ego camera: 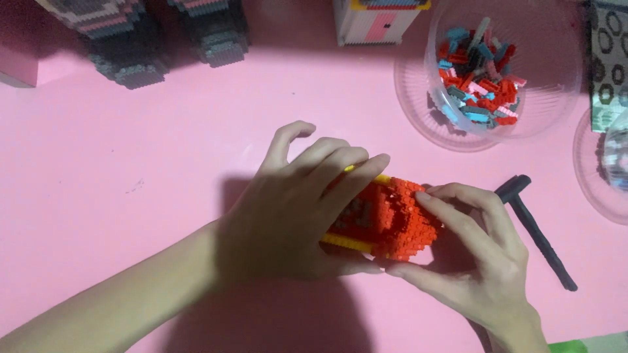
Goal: The person assembles small red and blue plastic bricks on a pink surface. They connect individual pieces into a chain and then attach the chain to a larger red and yellow structure. The person also picks up and places down a small black hammer.
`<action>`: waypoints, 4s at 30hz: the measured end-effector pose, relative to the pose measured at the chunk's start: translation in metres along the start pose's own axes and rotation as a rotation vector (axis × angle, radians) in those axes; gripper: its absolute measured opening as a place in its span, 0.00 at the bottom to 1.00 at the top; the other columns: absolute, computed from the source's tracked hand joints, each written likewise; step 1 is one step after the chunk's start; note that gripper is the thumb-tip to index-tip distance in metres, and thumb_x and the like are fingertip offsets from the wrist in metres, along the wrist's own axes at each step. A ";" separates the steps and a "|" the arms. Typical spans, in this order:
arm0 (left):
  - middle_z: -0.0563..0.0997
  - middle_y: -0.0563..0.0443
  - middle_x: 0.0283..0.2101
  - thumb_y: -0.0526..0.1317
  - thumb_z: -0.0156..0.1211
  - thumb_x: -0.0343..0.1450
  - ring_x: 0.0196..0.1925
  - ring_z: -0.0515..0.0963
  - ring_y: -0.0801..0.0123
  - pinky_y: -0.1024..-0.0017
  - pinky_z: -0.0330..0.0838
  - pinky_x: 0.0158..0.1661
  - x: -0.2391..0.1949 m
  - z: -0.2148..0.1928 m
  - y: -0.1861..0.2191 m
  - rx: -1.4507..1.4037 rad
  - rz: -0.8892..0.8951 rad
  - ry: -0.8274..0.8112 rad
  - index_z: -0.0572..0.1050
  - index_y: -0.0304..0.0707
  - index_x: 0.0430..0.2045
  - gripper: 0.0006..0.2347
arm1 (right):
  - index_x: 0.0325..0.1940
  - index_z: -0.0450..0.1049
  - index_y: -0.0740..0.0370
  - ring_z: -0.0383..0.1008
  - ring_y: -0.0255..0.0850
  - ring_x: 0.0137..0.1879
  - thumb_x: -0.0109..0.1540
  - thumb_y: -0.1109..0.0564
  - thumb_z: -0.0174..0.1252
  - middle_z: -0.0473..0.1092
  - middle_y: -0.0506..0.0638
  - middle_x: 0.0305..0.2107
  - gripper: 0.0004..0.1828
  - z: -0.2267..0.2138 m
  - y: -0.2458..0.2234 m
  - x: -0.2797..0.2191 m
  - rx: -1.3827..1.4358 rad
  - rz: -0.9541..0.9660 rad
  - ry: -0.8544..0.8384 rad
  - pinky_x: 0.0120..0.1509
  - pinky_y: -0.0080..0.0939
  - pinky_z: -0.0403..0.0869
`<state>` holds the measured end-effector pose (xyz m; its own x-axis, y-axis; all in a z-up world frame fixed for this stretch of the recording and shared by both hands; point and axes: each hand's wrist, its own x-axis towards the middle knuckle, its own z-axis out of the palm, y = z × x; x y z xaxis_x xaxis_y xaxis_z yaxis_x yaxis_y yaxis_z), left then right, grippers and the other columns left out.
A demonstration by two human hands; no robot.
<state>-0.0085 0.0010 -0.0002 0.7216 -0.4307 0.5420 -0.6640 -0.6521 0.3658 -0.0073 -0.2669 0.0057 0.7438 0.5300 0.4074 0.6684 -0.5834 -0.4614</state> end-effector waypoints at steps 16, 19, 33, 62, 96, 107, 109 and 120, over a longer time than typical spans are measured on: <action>0.81 0.47 0.54 0.63 0.67 0.71 0.56 0.83 0.53 0.31 0.62 0.67 0.006 0.004 0.002 -0.110 0.025 -0.011 0.70 0.33 0.61 0.34 | 0.46 0.81 0.63 0.79 0.48 0.57 0.58 0.57 0.71 0.73 0.59 0.49 0.14 -0.003 0.006 -0.005 0.193 0.140 0.054 0.62 0.41 0.79; 0.83 0.43 0.49 0.61 0.67 0.71 0.50 0.84 0.53 0.32 0.63 0.67 0.009 0.002 0.004 -0.139 0.016 0.026 0.72 0.30 0.58 0.32 | 0.45 0.82 0.62 0.80 0.47 0.55 0.60 0.58 0.69 0.74 0.58 0.47 0.11 -0.003 0.004 -0.004 0.176 0.144 0.067 0.60 0.40 0.79; 0.79 0.40 0.61 0.53 0.53 0.81 0.67 0.76 0.62 0.28 0.65 0.67 0.009 0.006 0.005 0.017 0.239 0.042 0.78 0.25 0.55 0.23 | 0.54 0.78 0.66 0.78 0.47 0.58 0.48 0.56 0.83 0.70 0.60 0.52 0.34 0.002 -0.011 0.002 0.136 0.116 0.058 0.70 0.44 0.79; 0.77 0.39 0.62 0.54 0.62 0.79 0.64 0.74 0.58 0.23 0.64 0.67 0.004 0.003 0.001 -0.007 0.212 0.081 0.76 0.23 0.55 0.25 | 0.47 0.82 0.61 0.76 0.44 0.55 0.57 0.60 0.73 0.71 0.57 0.50 0.15 0.000 -0.025 0.020 0.064 0.201 0.071 0.66 0.42 0.75; 0.79 0.45 0.60 0.65 0.54 0.76 0.58 0.77 0.57 0.24 0.59 0.67 0.006 0.003 0.002 0.079 0.119 0.014 0.73 0.33 0.59 0.31 | 0.44 0.76 0.63 0.74 0.47 0.57 0.58 0.55 0.69 0.70 0.58 0.49 0.15 -0.014 -0.005 -0.011 0.053 0.324 0.067 0.71 0.47 0.71; 0.79 0.40 0.60 0.60 0.55 0.75 0.59 0.79 0.51 0.17 0.53 0.66 0.011 0.005 0.004 0.014 0.132 -0.028 0.73 0.29 0.59 0.30 | 0.46 0.81 0.64 0.84 0.45 0.52 0.56 0.62 0.72 0.76 0.56 0.42 0.15 -0.004 -0.007 -0.007 0.199 0.253 0.121 0.64 0.39 0.82; 0.79 0.40 0.59 0.60 0.55 0.75 0.58 0.79 0.50 0.16 0.52 0.66 0.012 0.006 0.003 0.009 0.137 -0.015 0.74 0.29 0.58 0.29 | 0.45 0.82 0.65 0.84 0.45 0.52 0.56 0.64 0.72 0.76 0.57 0.42 0.14 -0.003 -0.006 -0.007 0.229 0.248 0.125 0.65 0.39 0.82; 0.80 0.40 0.60 0.66 0.40 0.74 0.58 0.79 0.49 0.13 0.48 0.66 0.010 0.007 0.005 0.005 0.124 -0.042 0.73 0.27 0.60 0.36 | 0.41 0.83 0.64 0.84 0.46 0.52 0.58 0.63 0.69 0.74 0.54 0.42 0.07 -0.005 -0.002 -0.013 0.313 0.259 0.100 0.60 0.37 0.83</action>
<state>-0.0030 -0.0112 0.0014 0.6415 -0.5342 0.5505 -0.7478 -0.5953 0.2938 -0.0182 -0.2753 0.0058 0.8941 0.3195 0.3137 0.4365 -0.4658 -0.7697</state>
